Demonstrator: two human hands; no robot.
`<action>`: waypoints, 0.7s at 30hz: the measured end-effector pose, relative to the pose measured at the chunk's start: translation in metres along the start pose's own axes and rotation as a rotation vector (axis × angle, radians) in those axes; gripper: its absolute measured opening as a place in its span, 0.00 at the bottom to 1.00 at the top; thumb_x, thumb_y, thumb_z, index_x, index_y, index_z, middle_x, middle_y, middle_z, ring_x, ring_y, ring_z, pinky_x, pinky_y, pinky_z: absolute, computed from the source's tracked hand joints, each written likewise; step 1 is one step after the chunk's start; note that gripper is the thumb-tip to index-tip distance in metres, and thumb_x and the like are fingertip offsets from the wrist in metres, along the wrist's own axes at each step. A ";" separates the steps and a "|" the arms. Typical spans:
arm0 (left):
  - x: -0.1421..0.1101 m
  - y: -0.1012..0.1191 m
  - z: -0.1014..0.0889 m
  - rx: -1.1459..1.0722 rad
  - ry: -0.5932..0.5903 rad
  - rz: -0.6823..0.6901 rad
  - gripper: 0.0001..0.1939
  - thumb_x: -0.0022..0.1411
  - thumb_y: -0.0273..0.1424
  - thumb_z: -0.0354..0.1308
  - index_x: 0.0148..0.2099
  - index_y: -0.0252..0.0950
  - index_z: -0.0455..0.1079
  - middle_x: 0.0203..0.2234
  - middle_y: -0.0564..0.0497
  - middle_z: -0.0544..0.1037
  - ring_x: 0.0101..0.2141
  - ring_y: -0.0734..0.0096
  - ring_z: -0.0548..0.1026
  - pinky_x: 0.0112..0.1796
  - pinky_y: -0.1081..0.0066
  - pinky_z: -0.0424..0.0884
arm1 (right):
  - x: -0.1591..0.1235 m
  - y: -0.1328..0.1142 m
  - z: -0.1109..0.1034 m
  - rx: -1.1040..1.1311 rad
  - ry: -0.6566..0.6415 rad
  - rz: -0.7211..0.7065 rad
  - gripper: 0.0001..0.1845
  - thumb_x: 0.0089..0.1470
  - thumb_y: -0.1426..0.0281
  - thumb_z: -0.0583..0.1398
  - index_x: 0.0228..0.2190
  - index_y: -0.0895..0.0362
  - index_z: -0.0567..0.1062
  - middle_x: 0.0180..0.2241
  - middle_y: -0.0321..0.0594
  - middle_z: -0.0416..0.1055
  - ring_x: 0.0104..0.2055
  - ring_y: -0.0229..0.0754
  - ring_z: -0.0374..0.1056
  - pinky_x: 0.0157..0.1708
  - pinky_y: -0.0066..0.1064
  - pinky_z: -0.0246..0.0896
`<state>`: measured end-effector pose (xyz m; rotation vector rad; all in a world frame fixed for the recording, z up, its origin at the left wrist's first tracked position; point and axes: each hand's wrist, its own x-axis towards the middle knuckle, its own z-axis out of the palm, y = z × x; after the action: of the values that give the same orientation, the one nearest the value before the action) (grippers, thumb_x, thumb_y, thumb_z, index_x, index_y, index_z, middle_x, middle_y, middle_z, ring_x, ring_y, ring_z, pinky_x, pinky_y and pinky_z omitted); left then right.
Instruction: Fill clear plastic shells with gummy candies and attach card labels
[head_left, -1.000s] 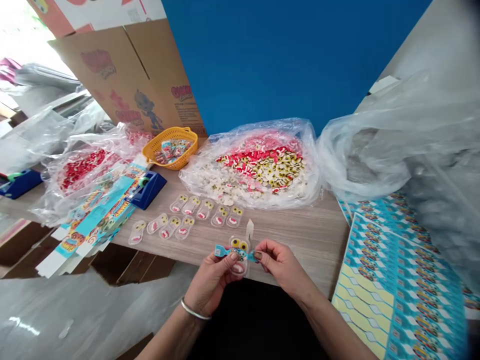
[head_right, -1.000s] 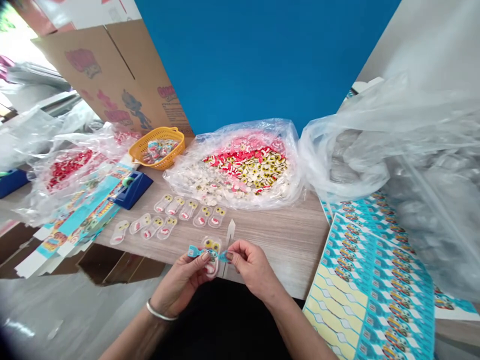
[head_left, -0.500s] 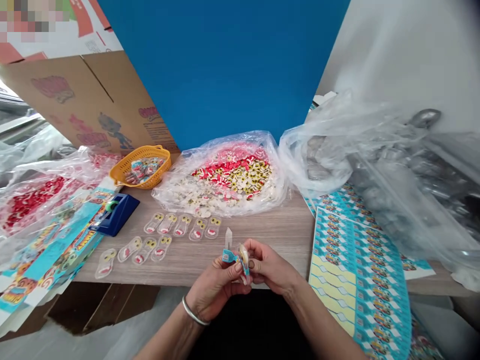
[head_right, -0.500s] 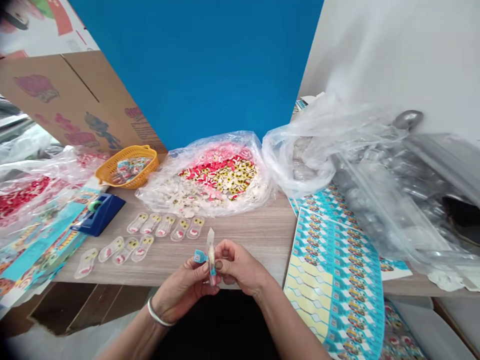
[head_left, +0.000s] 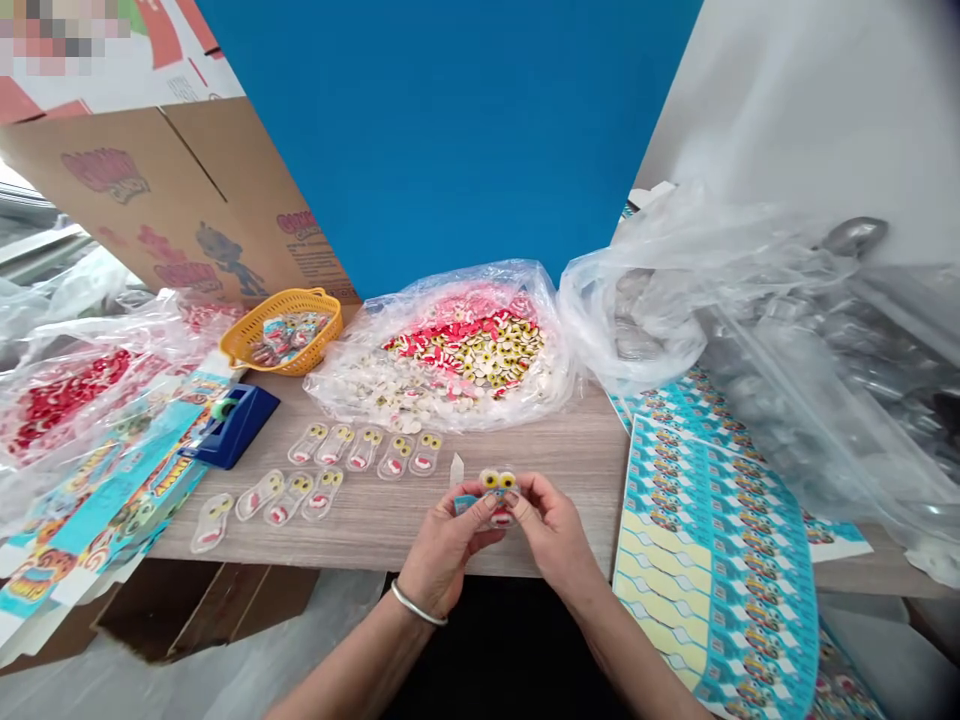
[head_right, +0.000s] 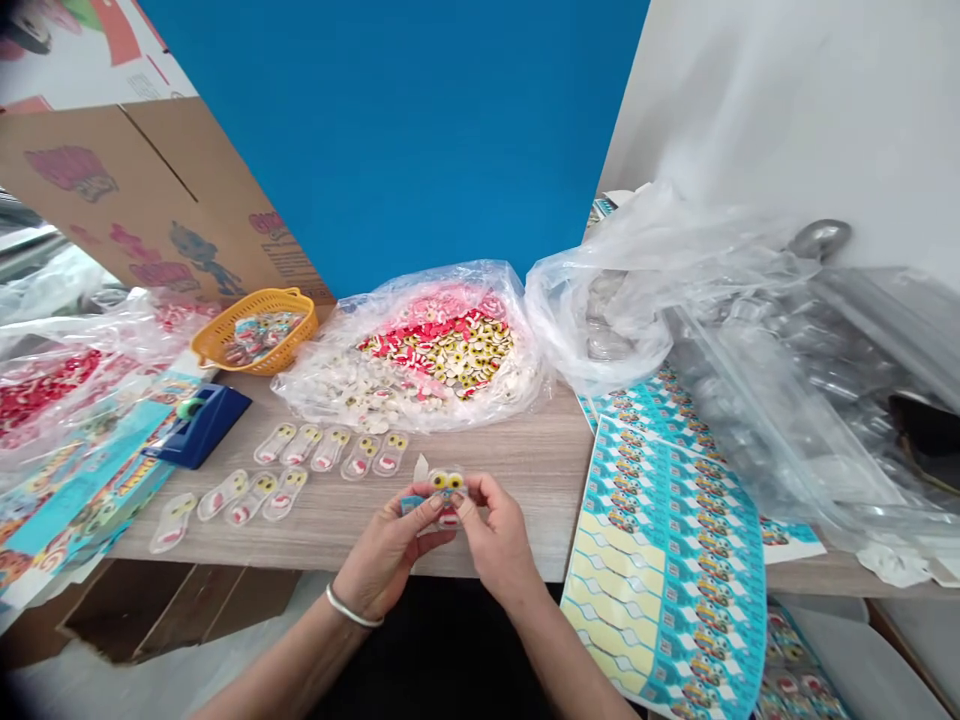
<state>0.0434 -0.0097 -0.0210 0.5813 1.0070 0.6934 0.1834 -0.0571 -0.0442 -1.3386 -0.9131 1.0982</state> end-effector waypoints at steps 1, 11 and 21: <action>0.000 0.001 0.000 0.035 -0.002 0.040 0.16 0.49 0.35 0.72 0.38 0.36 0.72 0.35 0.50 0.79 0.35 0.70 0.76 0.38 0.69 0.73 | 0.000 -0.001 -0.002 0.015 0.021 0.015 0.15 0.56 0.56 0.62 0.35 0.56 0.75 0.33 0.39 0.75 0.36 0.43 0.68 0.39 0.33 0.63; 0.004 0.001 -0.003 -0.032 -0.100 0.093 0.12 0.51 0.34 0.71 0.30 0.33 0.73 0.25 0.52 0.76 0.28 0.75 0.70 0.34 0.74 0.66 | -0.008 -0.007 -0.004 0.344 -0.079 0.171 0.16 0.52 0.56 0.66 0.30 0.56 0.75 0.30 0.37 0.75 0.32 0.39 0.67 0.36 0.30 0.62; 0.004 -0.003 0.002 -0.147 -0.142 0.063 0.12 0.51 0.36 0.71 0.36 0.35 0.76 0.30 0.50 0.78 0.30 0.73 0.72 0.35 0.72 0.66 | -0.011 0.006 0.014 0.196 0.063 0.101 0.17 0.54 0.54 0.64 0.36 0.55 0.77 0.34 0.42 0.77 0.37 0.45 0.71 0.38 0.33 0.67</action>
<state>0.0469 -0.0091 -0.0247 0.5278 0.8012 0.7637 0.1669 -0.0642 -0.0486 -1.2599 -0.6797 1.1844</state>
